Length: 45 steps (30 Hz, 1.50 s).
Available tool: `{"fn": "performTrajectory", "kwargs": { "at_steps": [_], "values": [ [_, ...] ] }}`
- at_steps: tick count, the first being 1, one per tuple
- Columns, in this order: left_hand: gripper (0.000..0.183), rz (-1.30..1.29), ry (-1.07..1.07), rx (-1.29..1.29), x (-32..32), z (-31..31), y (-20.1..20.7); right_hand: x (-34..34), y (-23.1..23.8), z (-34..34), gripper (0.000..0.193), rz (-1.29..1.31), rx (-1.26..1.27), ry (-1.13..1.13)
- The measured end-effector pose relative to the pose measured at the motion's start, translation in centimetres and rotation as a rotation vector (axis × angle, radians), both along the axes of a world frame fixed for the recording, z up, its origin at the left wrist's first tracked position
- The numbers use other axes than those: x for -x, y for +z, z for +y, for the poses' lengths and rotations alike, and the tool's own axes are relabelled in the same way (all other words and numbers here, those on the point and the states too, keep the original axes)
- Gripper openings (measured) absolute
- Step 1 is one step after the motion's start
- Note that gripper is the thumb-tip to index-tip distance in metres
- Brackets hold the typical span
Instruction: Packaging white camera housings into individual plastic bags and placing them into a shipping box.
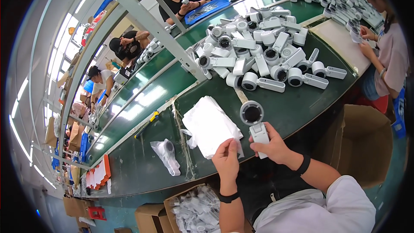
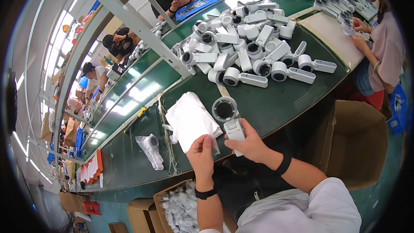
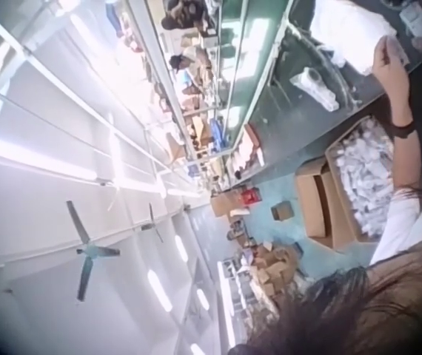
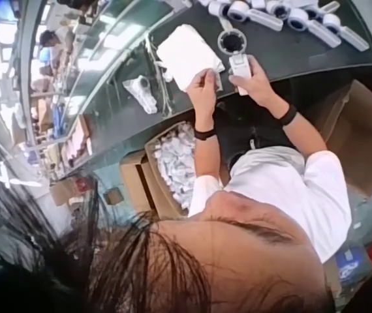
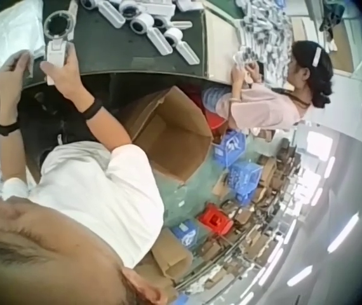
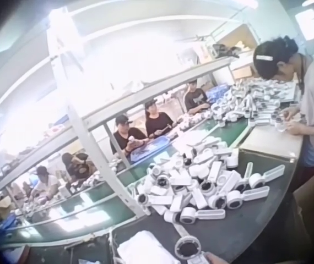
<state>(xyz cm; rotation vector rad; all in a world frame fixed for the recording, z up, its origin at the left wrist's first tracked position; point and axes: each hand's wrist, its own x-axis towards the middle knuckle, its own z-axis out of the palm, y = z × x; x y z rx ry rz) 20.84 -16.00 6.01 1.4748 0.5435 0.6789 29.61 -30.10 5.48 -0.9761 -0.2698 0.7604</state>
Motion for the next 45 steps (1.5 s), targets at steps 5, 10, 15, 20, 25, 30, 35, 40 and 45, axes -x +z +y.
{"fn": "performTrajectory", "kwargs": {
  "at_steps": [5,10,15,20,25,30,35,40,45],
  "values": [
    [0.021,-0.112,-0.049,0.143,0.7,-1.6,-0.6,1.0,0.8,1.4,0.054,-0.279,0.094,-0.113],
    [0.019,-0.137,-0.025,0.198,1.0,-1.1,-1.3,1.2,0.7,1.8,0.048,-0.283,0.123,-0.162],
    [0.02,-0.321,-0.103,0.552,1.6,-0.4,-2.2,0.9,-0.2,1.5,0.043,-0.25,0.169,-0.292],
    [0.022,-0.334,-0.139,0.718,1.7,-0.3,-0.5,0.3,0.3,1.1,0.04,-0.134,0.135,-0.295],
    [0.018,-0.162,-0.068,0.412,1.5,-1.0,-0.4,0.3,0.9,0.4,0.042,-0.178,0.114,-0.284],
    [0.013,-0.131,0.058,0.399,1.0,-1.6,0.7,0.2,0.6,-2.9,0.047,-0.313,0.228,-0.198],
    [0.014,-0.071,0.08,0.256,-0.1,-2.5,1.6,-1.4,3.8,-9.1,0.066,-0.503,0.219,0.204],
    [0.013,-0.04,-0.115,0.133,-0.6,-2.9,1.7,-1.9,5.4,-9.6,0.089,-0.772,0.559,0.535],
    [0.011,-0.094,-0.266,-0.116,0.4,-2.1,1.9,-3.3,3.5,-8.0,0.076,-0.859,0.555,0.577]
  ]
}}
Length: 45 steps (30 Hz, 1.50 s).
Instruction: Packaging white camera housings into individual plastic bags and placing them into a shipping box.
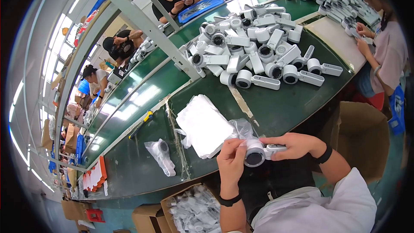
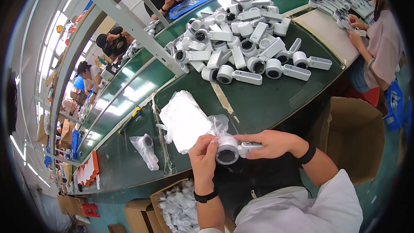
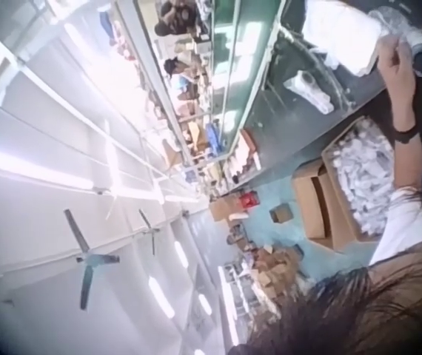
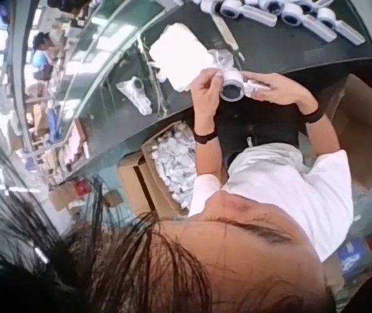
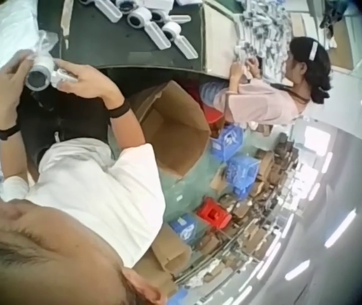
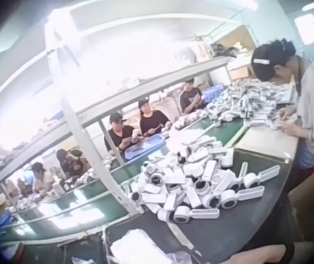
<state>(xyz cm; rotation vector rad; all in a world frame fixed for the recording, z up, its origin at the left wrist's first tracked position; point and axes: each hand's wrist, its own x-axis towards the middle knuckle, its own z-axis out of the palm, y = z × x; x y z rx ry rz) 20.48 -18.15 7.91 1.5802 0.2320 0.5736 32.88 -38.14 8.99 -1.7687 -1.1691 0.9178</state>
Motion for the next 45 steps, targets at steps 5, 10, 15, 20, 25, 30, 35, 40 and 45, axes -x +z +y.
{"fn": "performTrajectory", "kwargs": {
  "at_steps": [5,10,15,20,25,30,35,40,45],
  "values": [
    [0.011,-0.007,0.17,-0.438,0.7,-0.7,0.6,1.5,-1.6,1.8,0.064,0.086,-0.062,-0.277],
    [0.012,-0.102,0.103,-0.652,0.3,-3.6,-0.8,3.7,-4.0,4.8,0.068,0.586,-0.398,-0.523],
    [0.013,-0.102,0.062,-0.515,1.4,-4.8,-1.5,4.6,-5.0,5.8,0.071,0.508,-0.543,-0.69],
    [0.012,-0.069,-0.061,-0.435,2.0,-4.2,-1.3,4.5,-5.4,6.5,0.063,0.59,-0.575,-0.706],
    [0.01,-0.074,0.028,-0.276,2.8,-3.7,-1.5,4.9,-5.6,6.7,0.052,0.565,-0.557,-0.693],
    [0.038,-0.03,0.19,0.368,2.2,-3.4,-4.0,6.6,-5.2,7.9,0.039,0.473,-0.613,-0.731],
    [0.046,0.106,-0.138,0.719,3.1,-3.4,-4.9,6.8,-3.8,7.9,0.037,-0.357,-0.543,-0.809],
    [0.044,0.016,-0.302,0.939,3.9,-1.7,-5.1,5.2,-3.6,7.7,0.012,-0.149,-0.678,-0.866],
    [0.047,-0.27,-0.314,1.125,4.6,-0.1,-5.3,5.2,-4.0,7.1,0.009,-0.322,-0.682,-0.868]
  ]
}}
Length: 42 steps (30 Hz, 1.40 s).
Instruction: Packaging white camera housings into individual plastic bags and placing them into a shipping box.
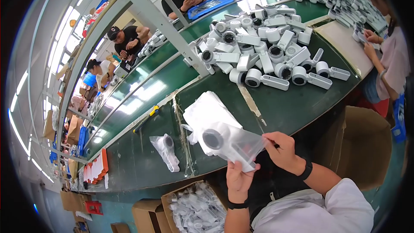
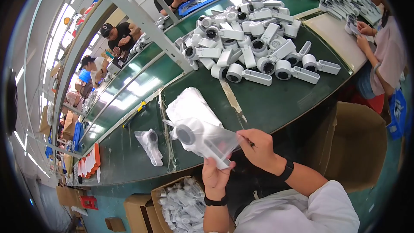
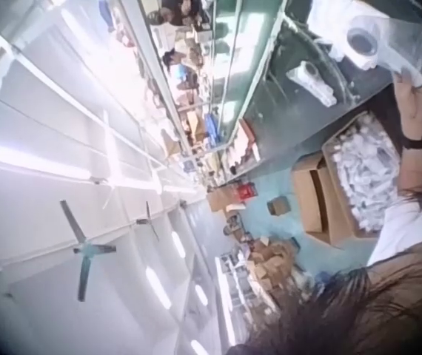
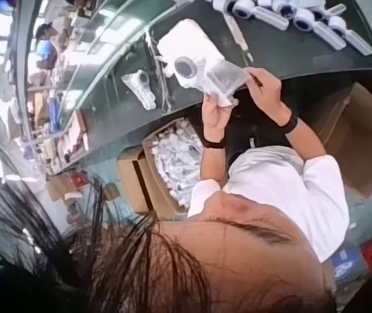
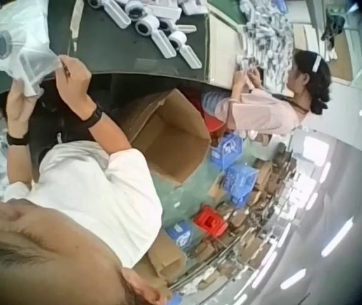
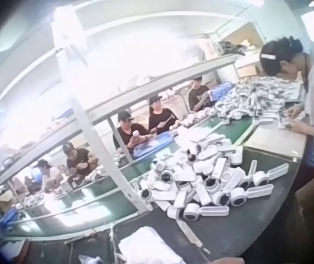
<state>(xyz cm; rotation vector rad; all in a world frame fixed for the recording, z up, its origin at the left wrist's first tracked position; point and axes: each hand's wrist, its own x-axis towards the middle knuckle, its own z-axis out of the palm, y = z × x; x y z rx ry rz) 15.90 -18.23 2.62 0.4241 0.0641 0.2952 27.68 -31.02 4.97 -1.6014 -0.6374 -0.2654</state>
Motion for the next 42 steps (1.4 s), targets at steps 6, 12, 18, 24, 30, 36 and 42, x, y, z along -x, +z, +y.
{"fn": "performTrajectory", "kwargs": {
  "at_steps": [6,12,18,24,30,36,42],
  "values": [
    [0.055,0.161,0.251,-0.177,1.4,1.5,1.4,0.9,-1.6,-0.3,0.017,-0.178,0.02,0.243],
    [0.059,0.346,0.84,-0.501,8.3,7.6,4.2,-2.2,-0.8,-0.9,0.023,-0.033,0.149,0.412],
    [0.069,0.728,1.148,-0.796,12.6,17.8,2.9,-3.2,-2.7,1.1,0.015,0.179,0.204,0.364],
    [0.067,0.894,1.207,-0.893,10.1,21.2,-0.5,-3.1,-3.1,1.2,0.012,0.103,0.241,0.259],
    [0.061,1.133,1.171,-1.2,9.0,21.7,-1.3,-3.4,-3.3,0.6,0.01,0.091,0.218,0.247],
    [0.045,0.96,1.264,-1.382,5.4,13.9,3.2,-4.2,-2.5,1.3,0.014,0.347,0.127,0.3],
    [0.023,0.512,0.701,-1.82,-1.7,8.4,5.2,-13.9,1.5,1.5,0.055,-0.272,0.546,-0.392]
  ]
}}
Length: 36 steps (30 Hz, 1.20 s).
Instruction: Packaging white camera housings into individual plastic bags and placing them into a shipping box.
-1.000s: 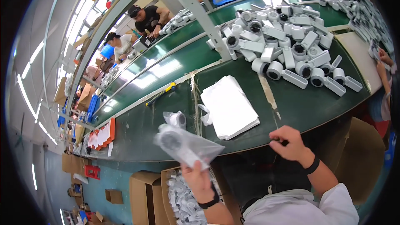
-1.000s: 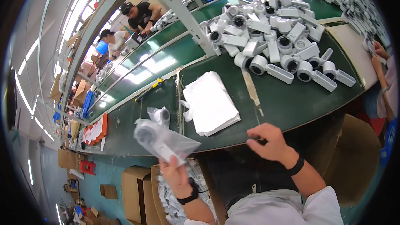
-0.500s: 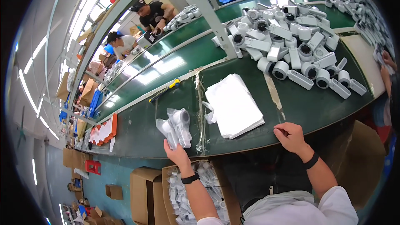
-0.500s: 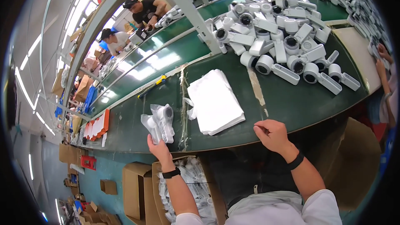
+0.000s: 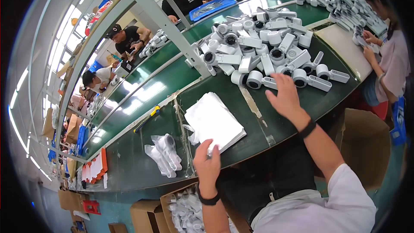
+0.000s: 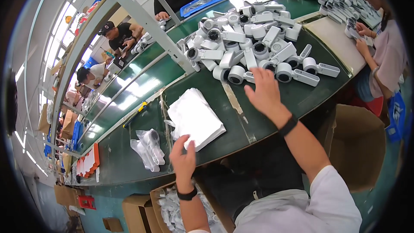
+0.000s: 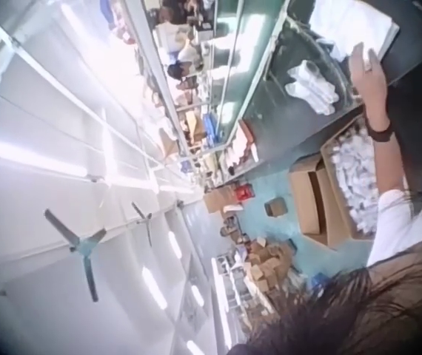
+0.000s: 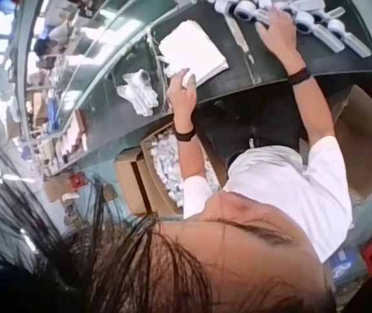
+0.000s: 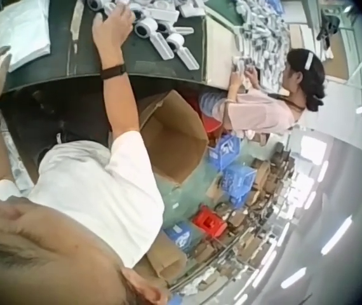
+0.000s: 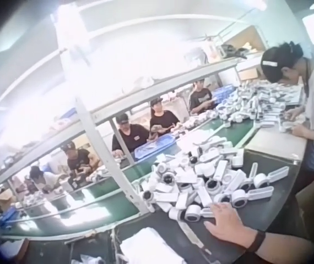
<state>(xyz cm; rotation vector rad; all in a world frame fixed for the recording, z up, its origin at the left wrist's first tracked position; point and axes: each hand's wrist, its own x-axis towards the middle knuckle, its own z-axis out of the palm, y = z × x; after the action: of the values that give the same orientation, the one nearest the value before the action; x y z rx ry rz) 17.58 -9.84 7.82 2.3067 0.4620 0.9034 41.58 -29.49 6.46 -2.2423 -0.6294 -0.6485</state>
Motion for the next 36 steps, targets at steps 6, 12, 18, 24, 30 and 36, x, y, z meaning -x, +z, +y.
{"fn": "performTrajectory", "kwargs": {
  "at_steps": [6,12,18,24,30,36],
  "values": [
    [0.018,0.233,0.109,-0.38,-3.8,0.0,-2.2,-2.1,-1.6,0.7,0.054,0.109,0.499,-0.063],
    [0.013,0.269,0.156,-0.354,-4.3,0.7,-2.9,-1.9,-3.0,0.2,0.038,0.401,0.144,0.101],
    [0.012,0.039,0.145,-0.294,-4.1,0.6,-2.2,2.7,0.5,-1.7,0.044,1.141,-0.71,0.619],
    [0.016,-0.081,0.116,-0.222,-3.5,-4.2,-1.1,9.5,0.4,-1.2,0.046,1.24,-0.887,0.727],
    [0.023,-0.177,0.011,0.775,-3.1,-8.3,-2.5,13.1,-0.5,1.0,0.046,1.037,-0.795,0.644],
    [0.022,-0.245,-0.015,0.919,-2.7,-8.4,-2.8,13.0,-0.5,1.7,0.035,1.144,-0.925,0.556]
  ]
}}
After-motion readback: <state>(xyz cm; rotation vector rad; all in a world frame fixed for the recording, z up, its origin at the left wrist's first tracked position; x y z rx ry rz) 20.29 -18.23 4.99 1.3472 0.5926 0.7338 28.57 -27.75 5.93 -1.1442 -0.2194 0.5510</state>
